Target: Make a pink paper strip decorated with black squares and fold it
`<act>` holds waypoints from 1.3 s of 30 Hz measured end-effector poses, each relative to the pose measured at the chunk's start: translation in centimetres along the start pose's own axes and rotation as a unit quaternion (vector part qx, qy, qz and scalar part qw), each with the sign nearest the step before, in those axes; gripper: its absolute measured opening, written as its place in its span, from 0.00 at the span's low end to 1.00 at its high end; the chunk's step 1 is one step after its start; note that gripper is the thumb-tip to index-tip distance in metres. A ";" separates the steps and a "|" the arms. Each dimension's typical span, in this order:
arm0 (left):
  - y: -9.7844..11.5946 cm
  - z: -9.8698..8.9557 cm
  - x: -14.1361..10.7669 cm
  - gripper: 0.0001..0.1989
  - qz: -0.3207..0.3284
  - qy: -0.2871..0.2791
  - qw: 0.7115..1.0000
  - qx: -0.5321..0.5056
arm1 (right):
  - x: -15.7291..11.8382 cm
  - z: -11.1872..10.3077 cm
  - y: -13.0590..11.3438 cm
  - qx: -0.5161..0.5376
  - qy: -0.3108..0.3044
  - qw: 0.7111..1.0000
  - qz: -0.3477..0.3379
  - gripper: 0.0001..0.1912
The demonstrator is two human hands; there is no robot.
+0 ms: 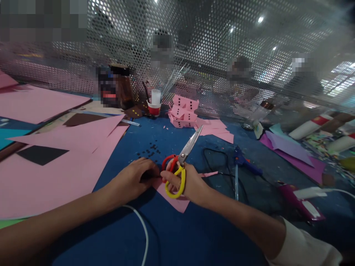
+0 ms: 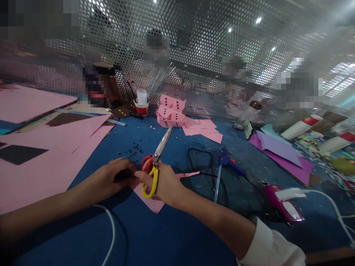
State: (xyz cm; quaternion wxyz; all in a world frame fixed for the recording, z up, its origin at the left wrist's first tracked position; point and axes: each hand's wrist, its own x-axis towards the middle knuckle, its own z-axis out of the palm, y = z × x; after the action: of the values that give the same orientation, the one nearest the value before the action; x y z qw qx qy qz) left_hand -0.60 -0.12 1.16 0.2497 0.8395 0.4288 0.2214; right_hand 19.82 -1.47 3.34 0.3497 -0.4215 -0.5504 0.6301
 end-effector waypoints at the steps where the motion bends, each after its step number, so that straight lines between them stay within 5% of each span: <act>1: 0.0 0.0 0.0 0.03 -0.009 0.001 1.000 -0.001 | 0.0 0.0 0.0 0.005 -0.007 1.000 -0.001 0.19; 12: -0.1 0.0 0.1 0.03 -0.015 -0.002 1.000 -0.001 | 0.2 -0.3 1.2 -0.001 -0.049 0.999 -0.019 0.15; 39: 0.2 -0.4 0.1 0.04 -0.019 -0.016 1.000 0.004 | -0.9 -3.3 -0.6 -0.142 0.040 0.989 0.026 0.09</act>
State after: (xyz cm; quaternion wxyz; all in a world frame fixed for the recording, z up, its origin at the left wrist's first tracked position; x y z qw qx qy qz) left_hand -0.64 -0.08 1.61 0.2571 0.8357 0.4417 0.2010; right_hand 23.24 -0.88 3.95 0.2916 -0.5062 -0.6089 0.5366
